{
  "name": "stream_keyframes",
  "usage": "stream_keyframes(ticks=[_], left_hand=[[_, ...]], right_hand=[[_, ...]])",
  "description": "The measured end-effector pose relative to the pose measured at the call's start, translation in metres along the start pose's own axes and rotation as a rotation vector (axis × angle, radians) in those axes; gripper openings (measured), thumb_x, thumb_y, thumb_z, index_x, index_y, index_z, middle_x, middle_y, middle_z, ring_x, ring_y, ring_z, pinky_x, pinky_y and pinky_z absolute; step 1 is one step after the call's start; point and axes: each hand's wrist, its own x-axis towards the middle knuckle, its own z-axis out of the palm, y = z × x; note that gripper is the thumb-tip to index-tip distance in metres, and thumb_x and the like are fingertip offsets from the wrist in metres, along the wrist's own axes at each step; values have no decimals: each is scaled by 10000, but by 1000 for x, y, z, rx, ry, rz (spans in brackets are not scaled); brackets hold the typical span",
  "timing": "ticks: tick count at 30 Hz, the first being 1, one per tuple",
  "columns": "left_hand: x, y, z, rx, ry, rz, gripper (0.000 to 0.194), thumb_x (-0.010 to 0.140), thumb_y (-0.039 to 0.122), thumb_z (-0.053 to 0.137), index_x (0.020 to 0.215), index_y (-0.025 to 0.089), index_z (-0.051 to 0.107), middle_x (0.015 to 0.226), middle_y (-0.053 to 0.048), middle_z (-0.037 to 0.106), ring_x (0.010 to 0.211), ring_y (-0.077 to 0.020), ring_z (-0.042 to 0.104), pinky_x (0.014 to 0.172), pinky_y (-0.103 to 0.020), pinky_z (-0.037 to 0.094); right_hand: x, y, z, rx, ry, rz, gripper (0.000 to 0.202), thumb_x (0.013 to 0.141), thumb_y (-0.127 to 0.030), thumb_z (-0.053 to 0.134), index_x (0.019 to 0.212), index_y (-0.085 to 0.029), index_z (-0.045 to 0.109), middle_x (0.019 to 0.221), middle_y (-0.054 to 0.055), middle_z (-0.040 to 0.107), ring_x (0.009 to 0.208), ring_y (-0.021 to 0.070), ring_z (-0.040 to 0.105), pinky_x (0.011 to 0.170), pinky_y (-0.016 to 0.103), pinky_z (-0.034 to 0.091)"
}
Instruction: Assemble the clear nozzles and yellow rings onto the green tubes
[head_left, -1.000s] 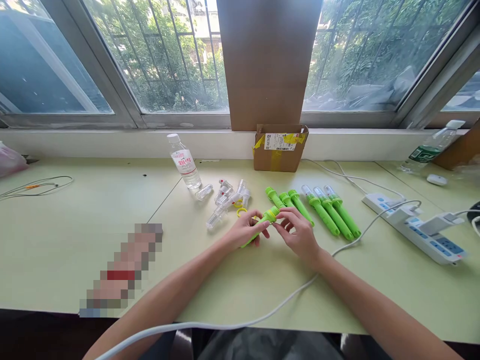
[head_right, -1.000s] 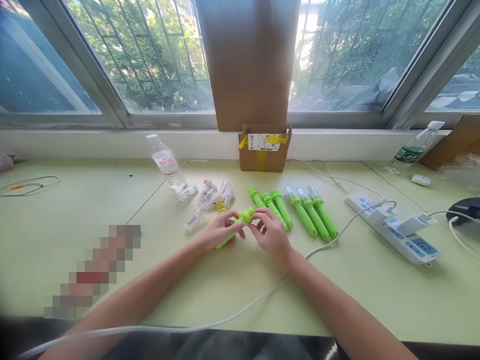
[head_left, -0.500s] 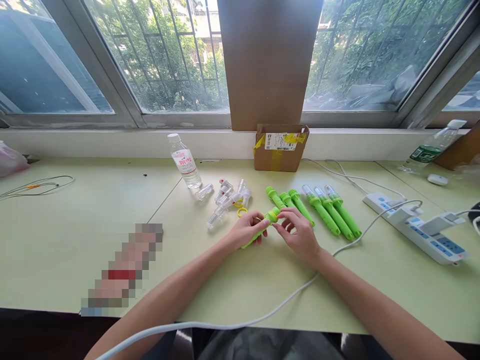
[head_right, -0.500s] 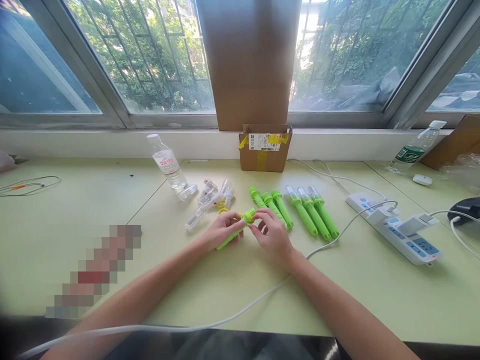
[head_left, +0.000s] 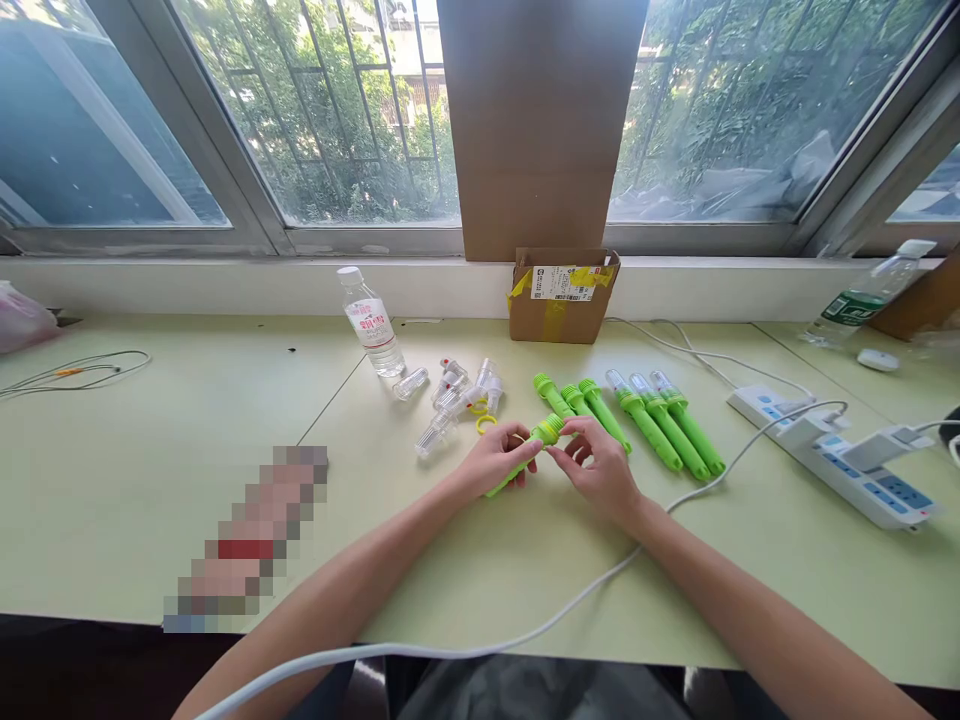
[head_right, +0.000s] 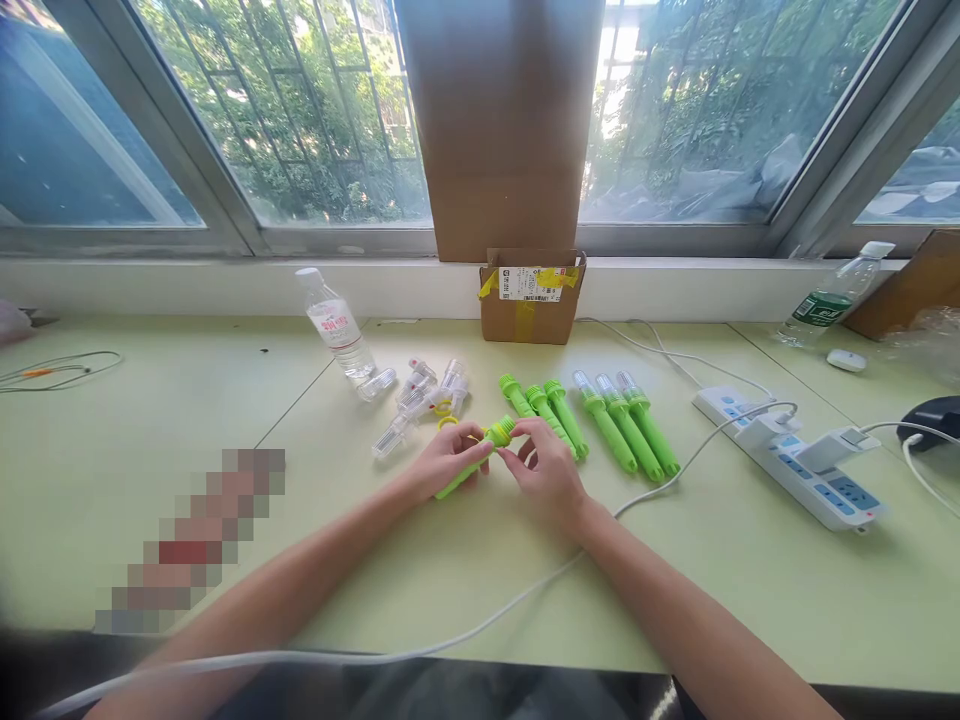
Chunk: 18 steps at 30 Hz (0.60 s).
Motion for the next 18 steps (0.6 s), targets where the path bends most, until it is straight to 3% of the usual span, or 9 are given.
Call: stream_keyframes(ticks=[18], left_hand=[[2,-4,0,-6,-6,14,408,780,557,604,875,167,527,673,2,630,444,-79,539,428,-197,414]], right_hand=[[1,0,-1,-27,-13,-20,180,857,-325,612,955,-219,505,1008,61,599,554,101,603,430,231,519]])
